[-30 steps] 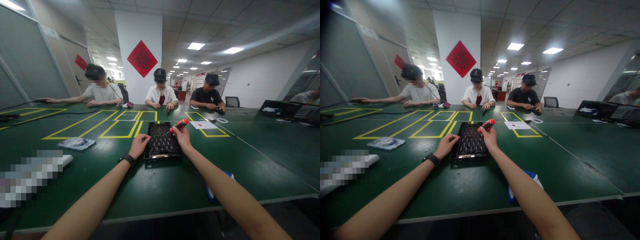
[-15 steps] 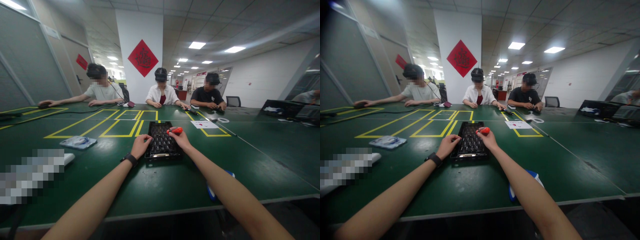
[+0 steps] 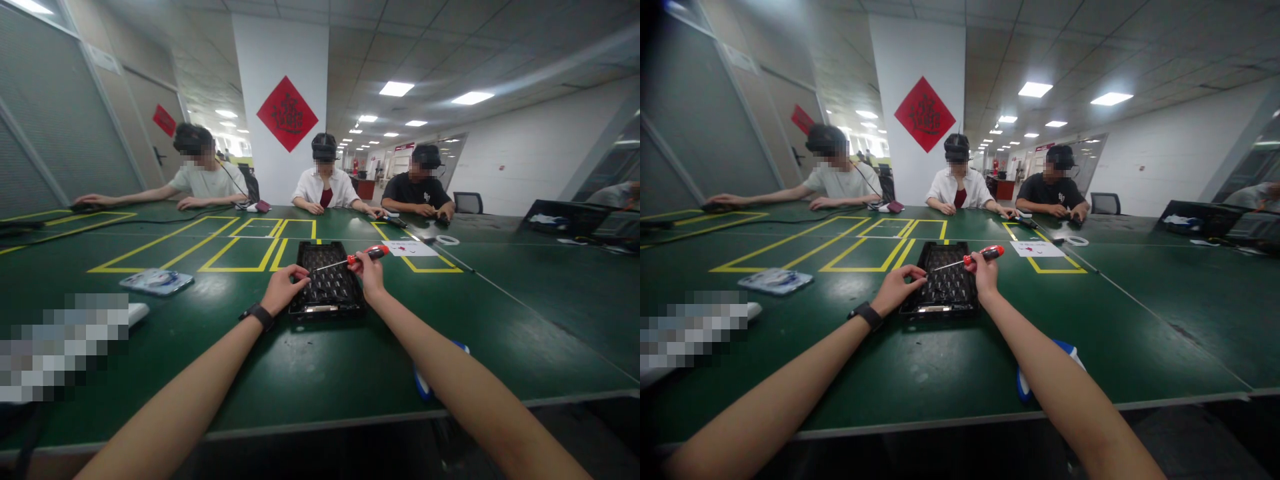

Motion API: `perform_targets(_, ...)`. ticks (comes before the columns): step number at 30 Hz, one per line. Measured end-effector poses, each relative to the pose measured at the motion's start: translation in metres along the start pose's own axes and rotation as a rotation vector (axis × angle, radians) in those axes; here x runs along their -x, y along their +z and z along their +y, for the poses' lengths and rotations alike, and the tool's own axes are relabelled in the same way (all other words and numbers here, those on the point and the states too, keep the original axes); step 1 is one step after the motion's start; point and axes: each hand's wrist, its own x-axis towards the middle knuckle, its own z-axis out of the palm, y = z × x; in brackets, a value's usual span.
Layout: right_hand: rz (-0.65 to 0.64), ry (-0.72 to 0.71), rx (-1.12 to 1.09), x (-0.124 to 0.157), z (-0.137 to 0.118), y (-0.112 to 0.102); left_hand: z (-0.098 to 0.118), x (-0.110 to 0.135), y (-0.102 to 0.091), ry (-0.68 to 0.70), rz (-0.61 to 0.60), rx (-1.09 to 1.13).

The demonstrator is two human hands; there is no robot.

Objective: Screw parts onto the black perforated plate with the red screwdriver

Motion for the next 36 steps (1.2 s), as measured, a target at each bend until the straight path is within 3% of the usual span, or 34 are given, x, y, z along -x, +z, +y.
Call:
perform_targets(7,-0.069,0.040,-0.042,0.007,-0.005,0.003,0.002,-0.002,-0.002,-0.012,-0.121,0.140)
perform_targets(20,-0.049,0.016,-0.050,0.006,-0.003,0.003,-0.001,-0.003,-0.001,0.049,-0.129,0.158)
perform_targets(24,-0.101,-0.063,0.041,0.005,-0.004,0.003,0.001,-0.003,-0.003,0.059,-0.145,0.159)
perform_targets(31,-0.299,-0.281,0.234,0.015,-0.022,0.008,0.001,-0.004,-0.003,0.060,-0.149,0.114)
perform_targets(36,-0.343,-0.312,0.263,0.023,-0.029,0.010,0.000,-0.003,-0.002,0.049,-0.125,0.121)
